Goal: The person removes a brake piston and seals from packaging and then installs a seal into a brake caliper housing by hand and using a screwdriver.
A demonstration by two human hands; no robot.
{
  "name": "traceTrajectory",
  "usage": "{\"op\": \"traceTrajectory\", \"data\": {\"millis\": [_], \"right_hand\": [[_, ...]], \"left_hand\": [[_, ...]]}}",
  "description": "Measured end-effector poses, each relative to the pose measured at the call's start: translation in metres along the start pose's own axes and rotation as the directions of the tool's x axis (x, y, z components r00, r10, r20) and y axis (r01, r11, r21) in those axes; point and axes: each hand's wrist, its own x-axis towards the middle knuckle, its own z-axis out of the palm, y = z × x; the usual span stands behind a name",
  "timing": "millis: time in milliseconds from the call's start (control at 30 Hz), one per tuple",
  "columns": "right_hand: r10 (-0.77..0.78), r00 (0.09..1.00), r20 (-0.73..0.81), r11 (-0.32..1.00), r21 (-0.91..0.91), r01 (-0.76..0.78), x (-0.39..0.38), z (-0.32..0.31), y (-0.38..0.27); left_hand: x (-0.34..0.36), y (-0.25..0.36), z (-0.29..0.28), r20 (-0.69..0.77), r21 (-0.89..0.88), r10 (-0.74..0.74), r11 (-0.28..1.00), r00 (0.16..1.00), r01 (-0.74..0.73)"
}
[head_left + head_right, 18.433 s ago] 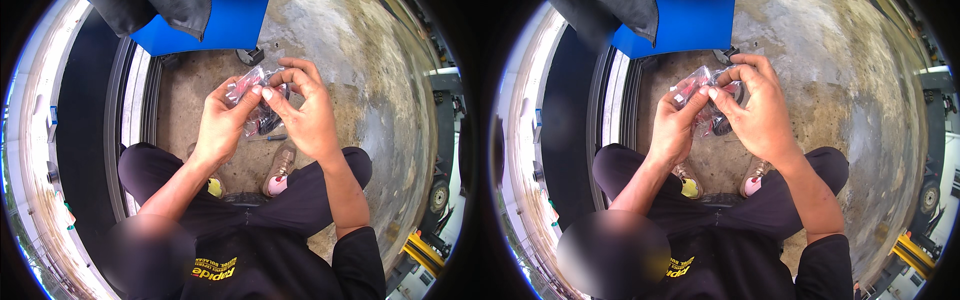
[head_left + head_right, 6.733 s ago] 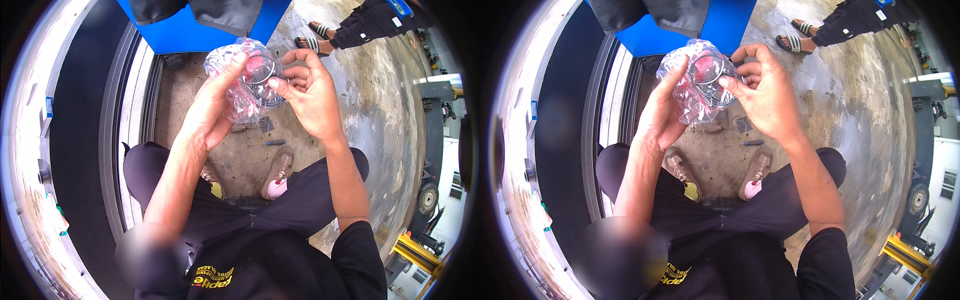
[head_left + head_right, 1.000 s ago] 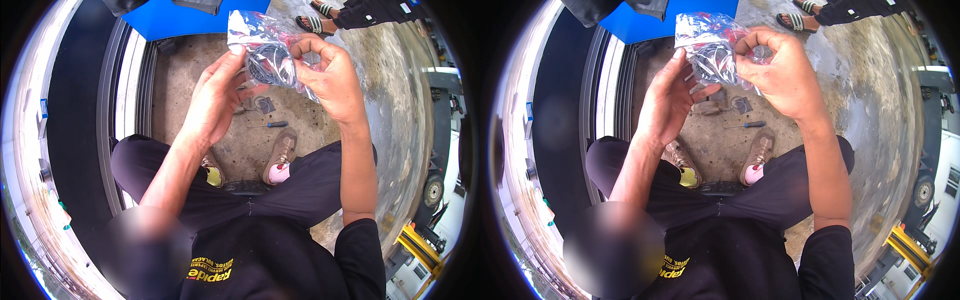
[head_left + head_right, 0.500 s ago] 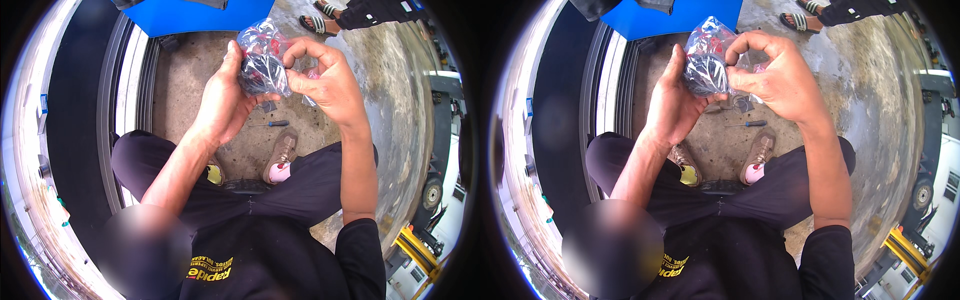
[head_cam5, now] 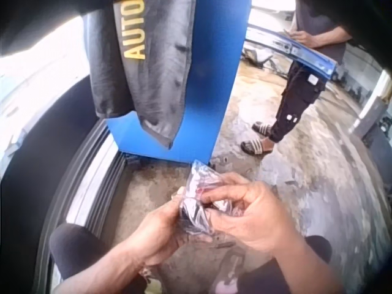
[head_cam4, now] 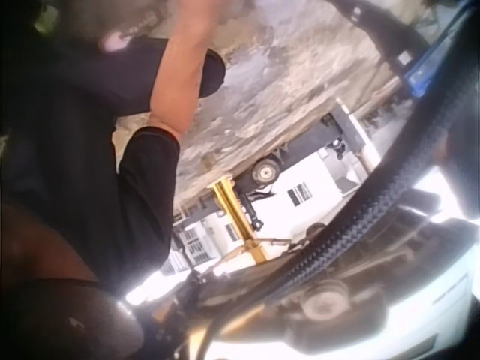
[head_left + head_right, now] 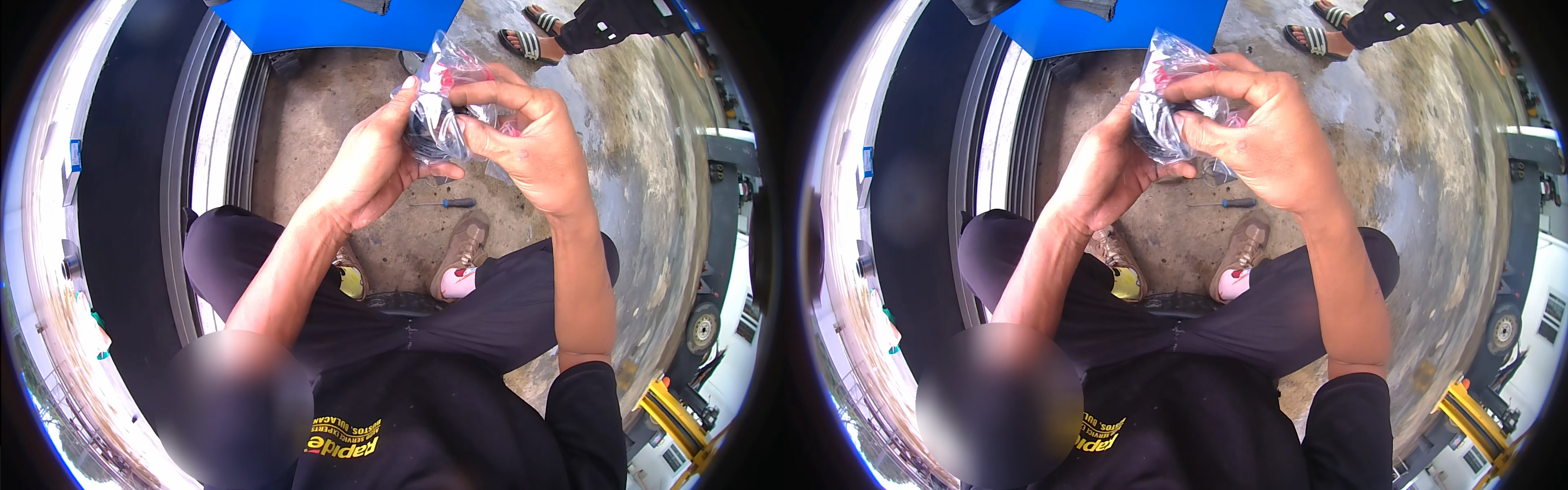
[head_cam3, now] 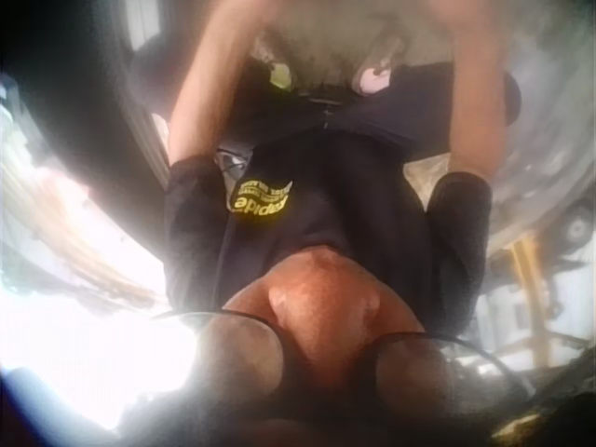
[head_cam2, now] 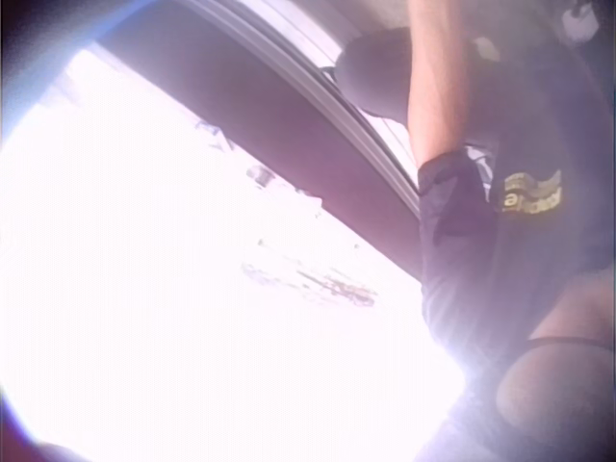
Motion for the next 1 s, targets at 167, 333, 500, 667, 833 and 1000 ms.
{"op": "traceTrajectory", "data": {"millis": [167,333,500,667,833,1000], "right_hand": [[-0.061,0.998,-0.005,0.947,-0.317,0.056,0.001,-0.011,-0.009],[0.165,0.984,-0.068,0.978,-0.116,-0.172,-0.006,-0.009,-0.006],[0.18,0.981,-0.069,0.984,-0.001,-0.18,-0.003,-0.01,-0.006],[-0.018,1.0,0.021,1.0,0.014,0.018,-0.002,-0.007,0.0],[-0.025,1.0,0.006,0.954,-0.3,0.026,-0.004,0.003,-0.006],[0.04,0.999,-0.022,0.992,-0.119,-0.042,-0.002,0.004,-0.014]], "left_hand": [[-0.003,0.01,0.003,-0.014,0.042,0.052,0.998,0.999,-0.051],[-0.002,0.011,0.01,-0.048,0.11,0.039,0.993,0.998,-0.034],[0.001,0.005,0.015,-0.078,0.113,0.1,0.989,0.992,-0.091],[-0.002,0.005,0.012,-0.146,0.157,0.11,0.984,0.983,-0.086],[0.002,-0.002,0.015,-0.294,0.105,0.158,0.986,0.943,-0.133],[0.006,-0.002,0.003,-0.307,0.027,0.288,0.955,0.907,-0.295]]}}
